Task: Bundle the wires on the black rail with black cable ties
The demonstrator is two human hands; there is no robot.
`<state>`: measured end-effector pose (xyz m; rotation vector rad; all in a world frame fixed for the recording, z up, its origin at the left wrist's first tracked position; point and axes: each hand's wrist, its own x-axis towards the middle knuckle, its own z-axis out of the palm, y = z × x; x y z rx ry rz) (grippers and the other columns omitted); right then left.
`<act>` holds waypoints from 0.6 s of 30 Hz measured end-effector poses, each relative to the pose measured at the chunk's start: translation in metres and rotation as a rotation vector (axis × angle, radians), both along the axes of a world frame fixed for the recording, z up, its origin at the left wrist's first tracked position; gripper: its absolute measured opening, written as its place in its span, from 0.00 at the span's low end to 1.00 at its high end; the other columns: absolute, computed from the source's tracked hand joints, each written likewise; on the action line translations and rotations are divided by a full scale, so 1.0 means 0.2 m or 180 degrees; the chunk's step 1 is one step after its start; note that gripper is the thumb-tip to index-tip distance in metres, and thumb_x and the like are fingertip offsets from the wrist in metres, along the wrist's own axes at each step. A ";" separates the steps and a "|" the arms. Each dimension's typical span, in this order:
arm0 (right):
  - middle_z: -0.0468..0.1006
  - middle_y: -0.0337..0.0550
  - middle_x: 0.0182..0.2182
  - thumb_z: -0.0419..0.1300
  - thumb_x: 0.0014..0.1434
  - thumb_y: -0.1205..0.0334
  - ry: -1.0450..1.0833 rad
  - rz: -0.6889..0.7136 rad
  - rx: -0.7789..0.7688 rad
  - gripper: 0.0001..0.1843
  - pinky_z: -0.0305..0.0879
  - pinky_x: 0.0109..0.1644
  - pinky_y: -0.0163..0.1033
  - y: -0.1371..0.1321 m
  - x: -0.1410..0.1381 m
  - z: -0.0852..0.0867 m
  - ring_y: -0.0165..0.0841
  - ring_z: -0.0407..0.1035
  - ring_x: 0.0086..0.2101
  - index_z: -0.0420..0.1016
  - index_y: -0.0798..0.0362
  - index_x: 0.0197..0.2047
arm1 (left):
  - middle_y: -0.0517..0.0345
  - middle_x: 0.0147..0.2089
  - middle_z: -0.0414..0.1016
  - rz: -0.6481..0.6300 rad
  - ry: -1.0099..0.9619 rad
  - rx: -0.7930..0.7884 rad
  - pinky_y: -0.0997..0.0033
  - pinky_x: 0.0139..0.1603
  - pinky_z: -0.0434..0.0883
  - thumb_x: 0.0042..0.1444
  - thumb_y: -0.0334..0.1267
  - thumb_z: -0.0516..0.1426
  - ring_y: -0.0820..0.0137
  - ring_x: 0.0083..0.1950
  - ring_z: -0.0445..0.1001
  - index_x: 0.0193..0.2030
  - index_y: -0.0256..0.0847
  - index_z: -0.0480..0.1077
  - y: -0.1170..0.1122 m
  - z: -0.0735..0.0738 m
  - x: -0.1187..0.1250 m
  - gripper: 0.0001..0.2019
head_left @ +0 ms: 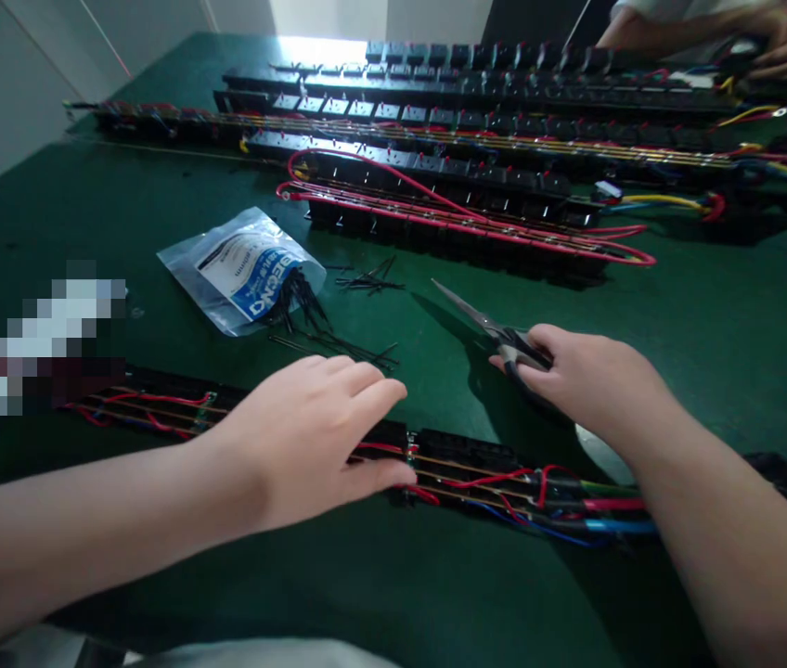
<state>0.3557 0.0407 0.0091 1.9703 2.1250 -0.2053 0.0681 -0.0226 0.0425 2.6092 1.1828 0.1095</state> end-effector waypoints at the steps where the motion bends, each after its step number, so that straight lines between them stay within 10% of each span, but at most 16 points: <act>1: 0.77 0.47 0.27 0.50 0.62 0.39 -0.0003 -0.0017 -0.0010 0.22 0.51 0.26 0.40 0.00 0.00 0.00 0.39 0.66 0.25 0.72 0.49 0.37 | 0.47 0.55 0.77 -0.0132 0.0044 -0.0073 0.56 0.50 0.74 0.62 0.58 0.55 0.57 0.52 0.76 0.59 0.39 0.69 -0.02 -0.03 0.00 0.28; 6: 0.77 0.47 0.27 0.51 0.61 0.38 0.0006 -0.0093 0.0044 0.23 0.51 0.26 0.40 0.00 -0.01 0.00 0.39 0.65 0.25 0.73 0.49 0.37 | 0.48 0.58 0.75 -0.0639 0.0151 -0.0124 0.55 0.53 0.74 0.57 0.56 0.62 0.57 0.56 0.74 0.62 0.39 0.66 -0.01 -0.14 -0.01 0.32; 18: 0.76 0.53 0.43 0.57 0.56 0.56 0.1032 0.0366 0.0493 0.11 0.66 0.46 0.48 0.00 0.02 -0.05 0.45 0.70 0.42 0.73 0.50 0.41 | 0.48 0.57 0.74 -0.0726 0.0142 -0.0081 0.57 0.51 0.74 0.63 0.54 0.57 0.58 0.55 0.74 0.61 0.39 0.66 0.01 -0.14 -0.01 0.26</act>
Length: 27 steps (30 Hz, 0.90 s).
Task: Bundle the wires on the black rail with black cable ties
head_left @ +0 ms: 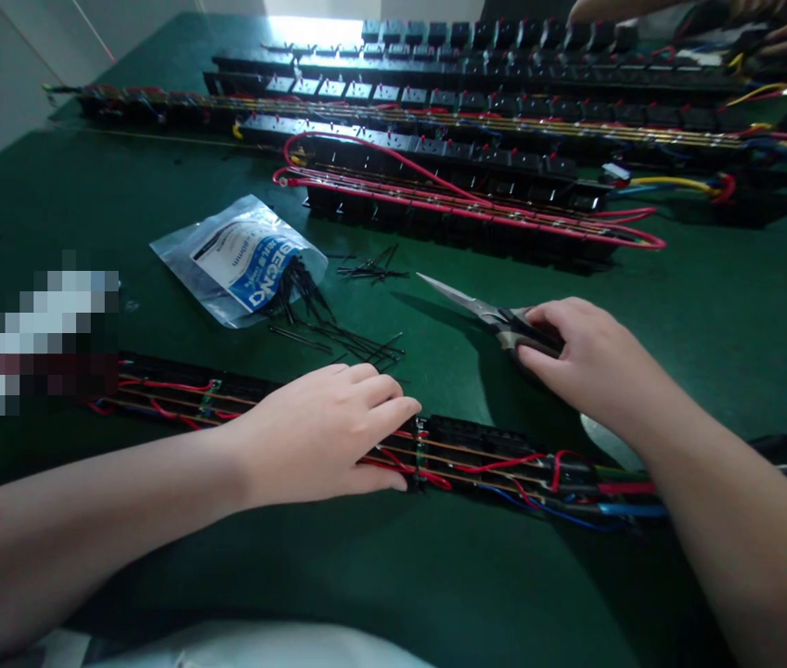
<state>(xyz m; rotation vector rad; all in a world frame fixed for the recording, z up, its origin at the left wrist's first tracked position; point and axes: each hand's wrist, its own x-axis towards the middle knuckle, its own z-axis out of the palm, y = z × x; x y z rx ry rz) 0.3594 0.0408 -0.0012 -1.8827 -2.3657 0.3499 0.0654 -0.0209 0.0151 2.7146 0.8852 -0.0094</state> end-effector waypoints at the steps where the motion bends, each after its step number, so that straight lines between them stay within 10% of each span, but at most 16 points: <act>1: 0.76 0.53 0.42 0.57 0.56 0.56 0.0022 -0.0041 -0.0024 0.11 0.66 0.46 0.49 0.00 0.00 0.00 0.46 0.70 0.42 0.74 0.50 0.41 | 0.48 0.57 0.74 -0.0004 -0.0006 0.0015 0.57 0.51 0.74 0.63 0.54 0.57 0.58 0.55 0.74 0.61 0.40 0.66 0.00 0.00 0.00 0.26; 27: 0.78 0.49 0.38 0.52 0.57 0.61 0.0665 0.0627 0.0330 0.08 0.67 0.47 0.49 -0.04 -0.04 0.05 0.46 0.72 0.44 0.73 0.49 0.33 | 0.49 0.54 0.76 0.0281 0.0001 0.0287 0.58 0.44 0.72 0.60 0.52 0.60 0.57 0.53 0.75 0.53 0.39 0.69 -0.07 -0.02 0.09 0.21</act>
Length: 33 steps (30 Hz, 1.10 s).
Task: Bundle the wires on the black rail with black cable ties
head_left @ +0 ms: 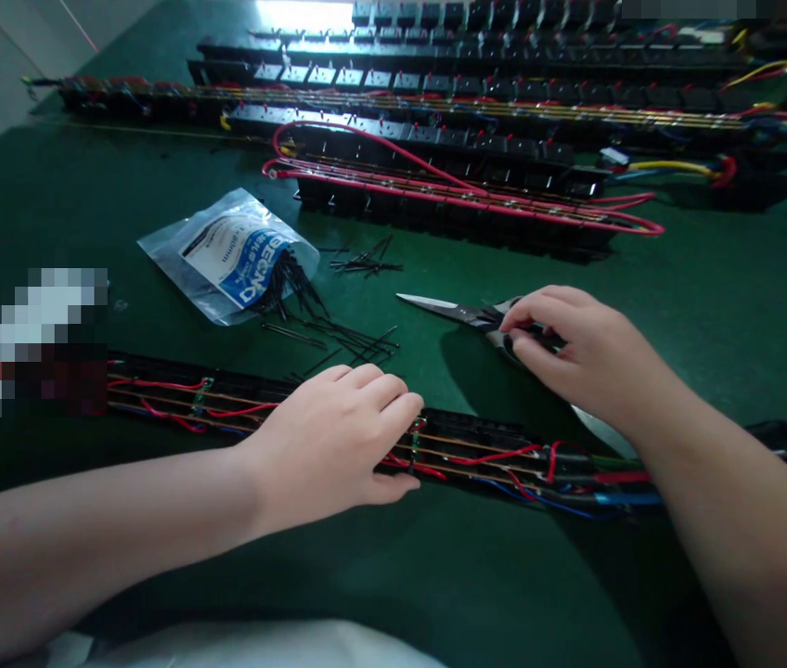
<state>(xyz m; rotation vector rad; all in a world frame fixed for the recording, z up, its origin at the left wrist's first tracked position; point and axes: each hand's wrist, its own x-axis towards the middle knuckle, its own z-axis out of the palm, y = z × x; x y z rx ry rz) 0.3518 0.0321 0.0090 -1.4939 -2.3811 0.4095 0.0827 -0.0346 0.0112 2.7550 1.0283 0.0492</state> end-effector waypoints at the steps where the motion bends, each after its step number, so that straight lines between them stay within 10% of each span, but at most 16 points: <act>1: 0.78 0.49 0.38 0.52 0.57 0.61 -0.0003 0.0016 0.0000 0.08 0.67 0.47 0.49 0.00 0.00 0.00 0.46 0.72 0.44 0.73 0.49 0.34 | 0.49 0.54 0.75 0.0032 -0.0014 -0.0054 0.57 0.45 0.72 0.59 0.52 0.60 0.57 0.53 0.75 0.53 0.39 0.69 0.00 0.00 0.00 0.21; 21: 0.78 0.49 0.36 0.53 0.60 0.62 0.0049 0.0429 0.0235 0.10 0.69 0.45 0.48 0.02 0.04 -0.03 0.43 0.73 0.40 0.75 0.52 0.35 | 0.51 0.55 0.73 -0.0207 0.0147 0.0307 0.59 0.43 0.69 0.62 0.54 0.58 0.59 0.51 0.73 0.63 0.38 0.61 0.00 0.00 0.00 0.29; 33: 0.79 0.49 0.41 0.55 0.64 0.58 -0.0066 0.0983 -0.0293 0.10 0.70 0.46 0.47 -0.12 -0.07 0.11 0.42 0.74 0.42 0.76 0.51 0.40 | 0.50 0.53 0.72 -0.0305 0.0253 0.0463 0.60 0.41 0.68 0.63 0.55 0.57 0.59 0.49 0.72 0.62 0.37 0.62 0.02 -0.01 -0.02 0.28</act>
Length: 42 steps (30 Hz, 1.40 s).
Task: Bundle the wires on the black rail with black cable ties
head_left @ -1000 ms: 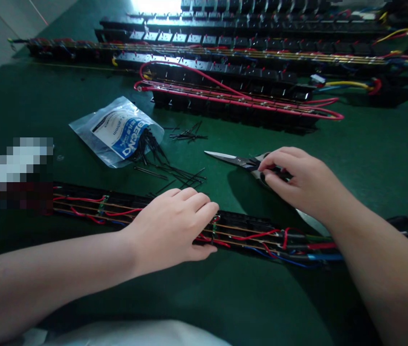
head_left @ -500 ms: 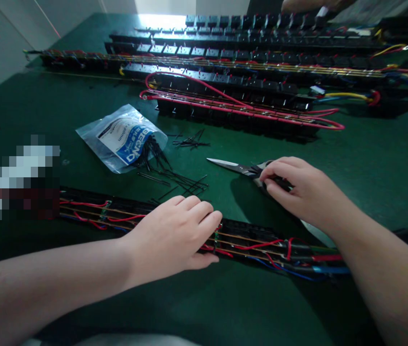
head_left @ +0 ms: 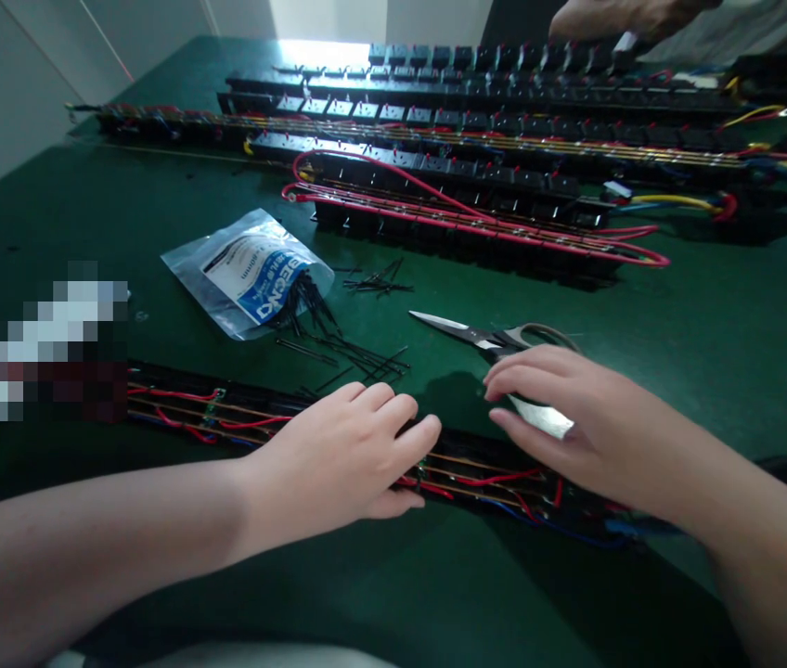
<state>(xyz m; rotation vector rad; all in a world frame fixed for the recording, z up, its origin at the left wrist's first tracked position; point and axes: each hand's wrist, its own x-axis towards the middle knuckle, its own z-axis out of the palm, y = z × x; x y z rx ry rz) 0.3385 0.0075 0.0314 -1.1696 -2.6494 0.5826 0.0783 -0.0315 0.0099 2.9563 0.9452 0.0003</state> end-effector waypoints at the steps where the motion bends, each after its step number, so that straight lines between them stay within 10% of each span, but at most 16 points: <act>1: 0.79 0.47 0.41 0.56 0.64 0.56 0.0027 0.0187 -0.0330 0.10 0.70 0.43 0.45 -0.02 -0.02 0.01 0.39 0.74 0.40 0.75 0.50 0.41 | 0.50 0.53 0.72 0.0018 0.0016 -0.0001 0.60 0.41 0.67 0.63 0.55 0.57 0.59 0.49 0.72 0.61 0.38 0.62 0.01 0.00 -0.01 0.28; 13: 0.76 0.40 0.42 0.73 0.45 0.53 -0.0721 0.0040 -0.1059 0.26 0.66 0.38 0.42 -0.09 -0.05 0.02 0.39 0.72 0.38 0.70 0.47 0.46 | 0.51 0.50 0.70 -0.0035 0.0171 -0.0325 0.59 0.43 0.69 0.59 0.54 0.61 0.59 0.47 0.71 0.56 0.39 0.65 0.06 0.01 -0.07 0.26; 27: 0.70 0.39 0.38 0.67 0.50 0.61 -0.0275 -0.0038 -0.0910 0.14 0.62 0.31 0.36 -0.14 -0.17 -0.03 0.31 0.67 0.31 0.67 0.50 0.38 | 0.53 0.52 0.74 -0.0027 -0.0100 -0.1158 0.64 0.49 0.71 0.60 0.60 0.58 0.62 0.50 0.75 0.57 0.42 0.67 0.15 0.08 -0.16 0.27; 34: 0.72 0.41 0.40 0.66 0.51 0.61 -0.0256 -0.0172 -0.0900 0.14 0.64 0.31 0.36 -0.14 -0.19 -0.01 0.32 0.68 0.32 0.69 0.51 0.40 | 0.55 0.55 0.76 0.1013 -0.0266 -0.0775 0.61 0.55 0.72 0.67 0.39 0.49 0.63 0.54 0.76 0.56 0.45 0.71 0.31 0.10 -0.29 0.15; 42: 0.71 0.41 0.41 0.65 0.52 0.61 -0.0157 -0.0283 -0.0983 0.13 0.66 0.32 0.38 -0.14 -0.21 -0.03 0.32 0.68 0.33 0.68 0.51 0.40 | 0.51 0.55 0.75 0.1370 -0.0165 -0.0462 0.55 0.55 0.74 0.64 0.40 0.51 0.58 0.56 0.74 0.53 0.42 0.74 0.39 0.02 -0.35 0.16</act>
